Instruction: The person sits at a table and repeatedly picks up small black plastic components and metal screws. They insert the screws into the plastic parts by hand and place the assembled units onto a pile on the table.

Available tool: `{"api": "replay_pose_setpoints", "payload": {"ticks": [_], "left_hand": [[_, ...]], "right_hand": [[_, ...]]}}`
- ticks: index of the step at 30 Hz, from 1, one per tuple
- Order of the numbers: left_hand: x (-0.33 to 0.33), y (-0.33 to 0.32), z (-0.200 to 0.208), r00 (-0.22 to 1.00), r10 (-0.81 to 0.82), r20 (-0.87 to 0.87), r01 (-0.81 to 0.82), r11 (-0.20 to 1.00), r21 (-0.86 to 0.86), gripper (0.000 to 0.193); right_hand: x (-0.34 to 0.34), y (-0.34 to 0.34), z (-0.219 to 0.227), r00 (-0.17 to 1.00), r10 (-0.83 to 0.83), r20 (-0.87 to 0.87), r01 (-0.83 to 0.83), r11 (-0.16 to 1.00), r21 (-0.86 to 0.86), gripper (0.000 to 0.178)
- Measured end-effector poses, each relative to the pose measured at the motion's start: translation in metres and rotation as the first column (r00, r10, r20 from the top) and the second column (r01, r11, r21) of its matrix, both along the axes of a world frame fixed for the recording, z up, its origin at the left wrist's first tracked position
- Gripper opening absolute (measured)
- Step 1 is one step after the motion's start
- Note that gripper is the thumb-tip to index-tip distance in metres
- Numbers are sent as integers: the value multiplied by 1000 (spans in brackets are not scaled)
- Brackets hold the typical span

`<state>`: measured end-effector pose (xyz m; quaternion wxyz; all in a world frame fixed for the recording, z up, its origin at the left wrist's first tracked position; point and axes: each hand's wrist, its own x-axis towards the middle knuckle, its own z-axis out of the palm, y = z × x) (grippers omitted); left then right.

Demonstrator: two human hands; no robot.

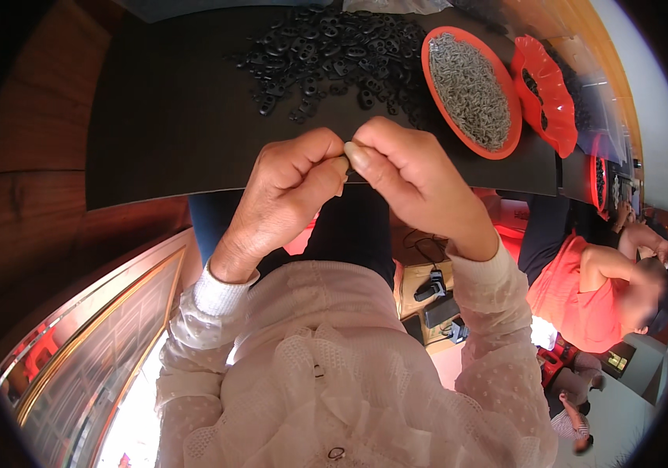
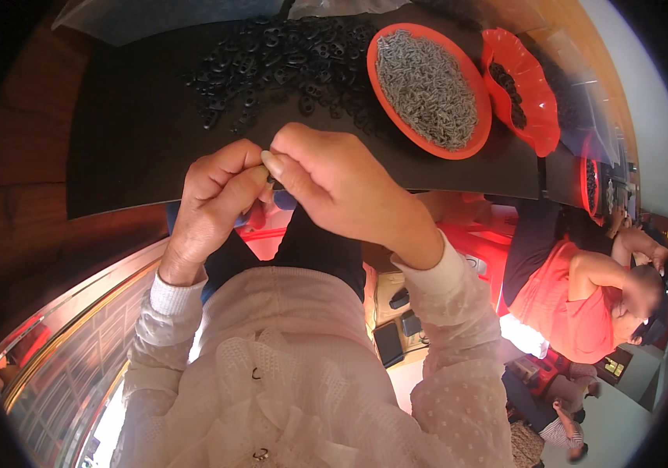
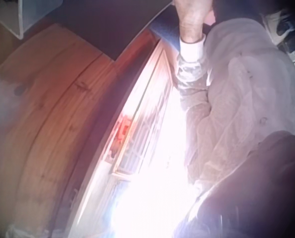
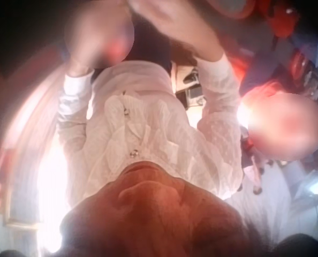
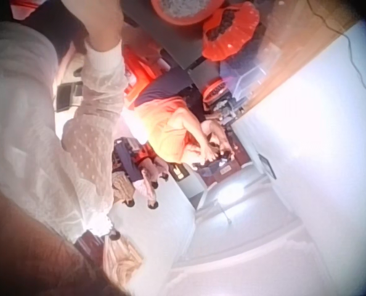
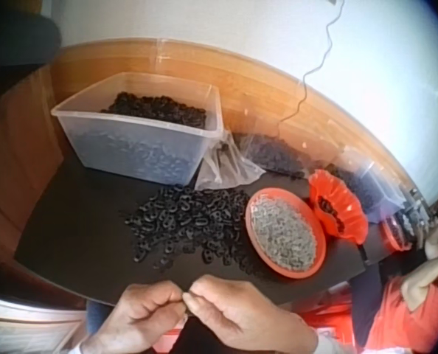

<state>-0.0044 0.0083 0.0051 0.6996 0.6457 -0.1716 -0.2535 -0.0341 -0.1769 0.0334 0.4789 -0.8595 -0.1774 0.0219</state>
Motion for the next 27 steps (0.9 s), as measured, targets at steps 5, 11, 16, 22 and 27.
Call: {"api": "replay_pose_setpoints", "payload": {"ticks": [5,11,16,22,27], "left_hand": [[-1,-2,-2,997,15,72,-12,999,-46,14],[0,-2,-1,999,15,52,-13,999,-41,7],[0,-2,-4,998,22,57,-20,999,-39,9],[-1,-2,-6,999,26,31,-24,998,-60,10],[-1,-2,-3,1000,8,14,-7,998,-64,10]], "right_hand": [[-2,-3,-1,998,-58,1,58,994,90,10],[-3,0,1,999,-27,-22,29,998,64,7],[-3,8,-5,990,-70,122,72,997,-14,8],[-8,7,-9,990,-98,98,96,995,29,12],[-11,1,-1,992,-125,-27,127,988,86,10]]}}
